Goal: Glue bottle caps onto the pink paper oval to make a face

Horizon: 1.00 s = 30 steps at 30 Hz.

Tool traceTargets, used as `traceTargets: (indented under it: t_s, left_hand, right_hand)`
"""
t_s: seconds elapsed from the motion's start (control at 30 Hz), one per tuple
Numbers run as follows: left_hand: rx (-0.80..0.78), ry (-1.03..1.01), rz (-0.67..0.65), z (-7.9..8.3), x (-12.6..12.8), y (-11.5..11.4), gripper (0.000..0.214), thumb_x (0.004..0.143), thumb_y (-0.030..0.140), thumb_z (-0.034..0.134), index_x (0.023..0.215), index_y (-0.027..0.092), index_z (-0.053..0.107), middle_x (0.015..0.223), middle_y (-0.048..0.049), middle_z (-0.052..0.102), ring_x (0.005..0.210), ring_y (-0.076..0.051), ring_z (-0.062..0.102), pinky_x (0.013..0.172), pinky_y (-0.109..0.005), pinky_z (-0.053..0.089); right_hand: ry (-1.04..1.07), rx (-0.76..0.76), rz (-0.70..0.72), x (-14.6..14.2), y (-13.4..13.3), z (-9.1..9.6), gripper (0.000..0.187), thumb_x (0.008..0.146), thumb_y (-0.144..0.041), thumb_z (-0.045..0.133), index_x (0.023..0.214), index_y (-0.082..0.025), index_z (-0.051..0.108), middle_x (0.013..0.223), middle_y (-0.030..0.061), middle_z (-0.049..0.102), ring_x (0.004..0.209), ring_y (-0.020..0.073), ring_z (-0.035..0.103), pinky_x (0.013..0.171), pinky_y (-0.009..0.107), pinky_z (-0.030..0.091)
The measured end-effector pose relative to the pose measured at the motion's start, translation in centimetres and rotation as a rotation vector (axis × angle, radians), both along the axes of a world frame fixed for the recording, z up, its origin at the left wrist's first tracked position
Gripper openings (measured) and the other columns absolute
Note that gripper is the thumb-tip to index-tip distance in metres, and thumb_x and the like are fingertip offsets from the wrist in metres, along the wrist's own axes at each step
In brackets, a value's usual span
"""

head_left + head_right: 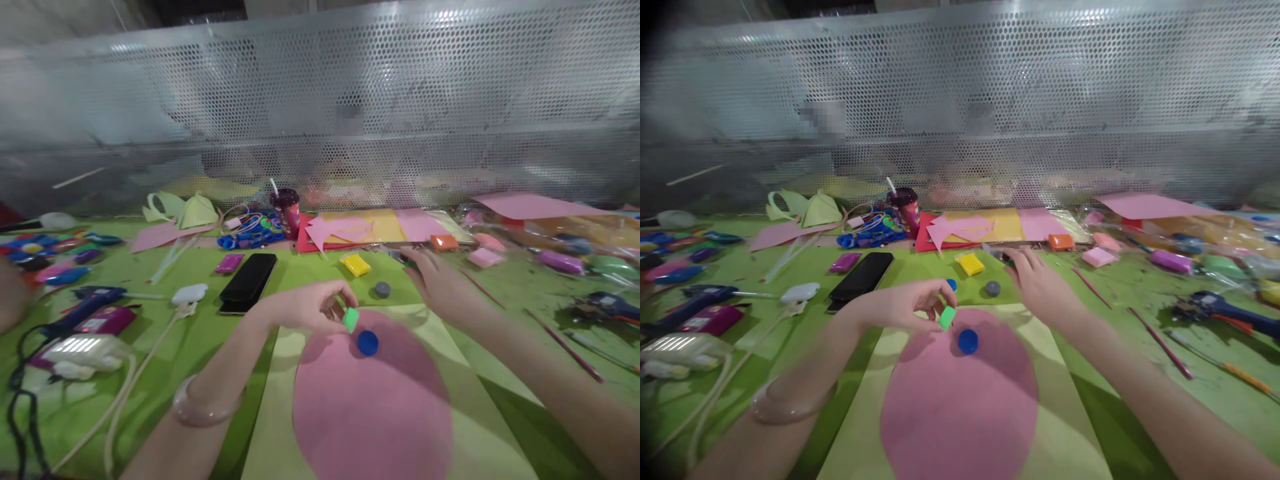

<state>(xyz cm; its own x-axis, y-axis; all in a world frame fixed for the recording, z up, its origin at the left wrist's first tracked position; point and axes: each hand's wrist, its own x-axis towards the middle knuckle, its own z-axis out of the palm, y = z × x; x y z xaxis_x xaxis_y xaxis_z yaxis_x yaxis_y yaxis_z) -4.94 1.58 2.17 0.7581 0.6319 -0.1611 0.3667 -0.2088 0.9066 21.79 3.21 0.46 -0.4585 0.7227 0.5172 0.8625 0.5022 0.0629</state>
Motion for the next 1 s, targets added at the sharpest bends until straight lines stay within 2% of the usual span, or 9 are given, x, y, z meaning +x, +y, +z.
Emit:
traceTargets:
  t_s: [0.07,0.13,0.27,0.57,0.73,1.0]
  left_hand:
    - [-0.003,-0.078,0.005,-0.2,0.1,0.0,0.031,0.074,0.022,0.065,0.101,0.018,0.050,0.093,-0.0047,0.057,0.084,-0.016,0.057,0.076,-0.032,0.046]
    - [0.002,-0.149,0.023,-0.3,0.2,0.0,0.031,0.073,0.021,0.067,0.098,0.018,0.050,0.092,-0.0041,0.057,0.085,-0.016,0.057,0.077,-0.032,0.045]
    - [0.039,-0.242,0.081,-0.3,0.4,-0.3,0.031,0.072,0.020,0.069,0.096,0.019,0.048,0.096,-0.0038,0.055,0.091,-0.016,0.055,0.081,-0.035,0.044]
    - [0.045,-0.348,0.129,-0.5,0.9,-0.6,0.030,0.071,0.014,0.069,0.091,0.020,0.048,0.104,-0.0051,0.054,0.098,-0.017,0.055,0.089,-0.038,0.042]
    - [0.047,-0.458,0.142,-1.3,1.4,-0.4,0.033,0.069,0.015,0.071,0.092,0.019,0.049,0.107,-0.0049,0.053,0.098,-0.017,0.055,0.089,-0.037,0.041]
    - [0.098,-0.496,0.194,-1.3,1.9,-0.5,0.034,0.067,0.016,0.073,0.092,0.019,0.049,0.103,-0.0052,0.053,0.097,-0.017,0.054,0.085,-0.035,0.041]
  right_hand:
    - [0.037,0.007,0.176,-0.8,-1.8,0.9,0.035,0.098,-0.030,0.027,0.124,-0.015,0.046,0.105,0.0122,0.061,0.090,0.0211,0.061,0.071,0.032,0.049]
    - [0.013,0.033,0.312,-1.6,-3.4,1.2,0.034,0.098,-0.033,0.028,0.109,-0.015,0.055,0.091,0.0096,0.063,0.076,0.0188,0.061,0.060,0.029,0.047]
    - [-0.066,0.016,0.425,-2.3,-4.6,0.9,0.034,0.096,-0.033,0.029,0.090,-0.016,0.059,0.079,0.0074,0.063,0.063,0.0162,0.056,0.049,0.026,0.038]
    - [-0.019,0.042,0.427,-2.5,-4.4,0.5,0.030,0.095,-0.030,0.032,0.088,-0.015,0.057,0.079,0.0072,0.063,0.057,0.0133,0.053,0.046,0.025,0.033]
    - [-0.003,0.118,0.396,-2.6,-4.4,0.3,0.032,0.096,-0.030,0.031,0.086,-0.014,0.056,0.078,0.0089,0.064,0.056,0.0138,0.054,0.046,0.025,0.034]
    - [0.018,0.137,0.351,-2.5,-4.5,0.4,0.032,0.095,-0.032,0.031,0.087,-0.016,0.058,0.077,0.0080,0.064,0.058,0.0140,0.055,0.046,0.025,0.033]
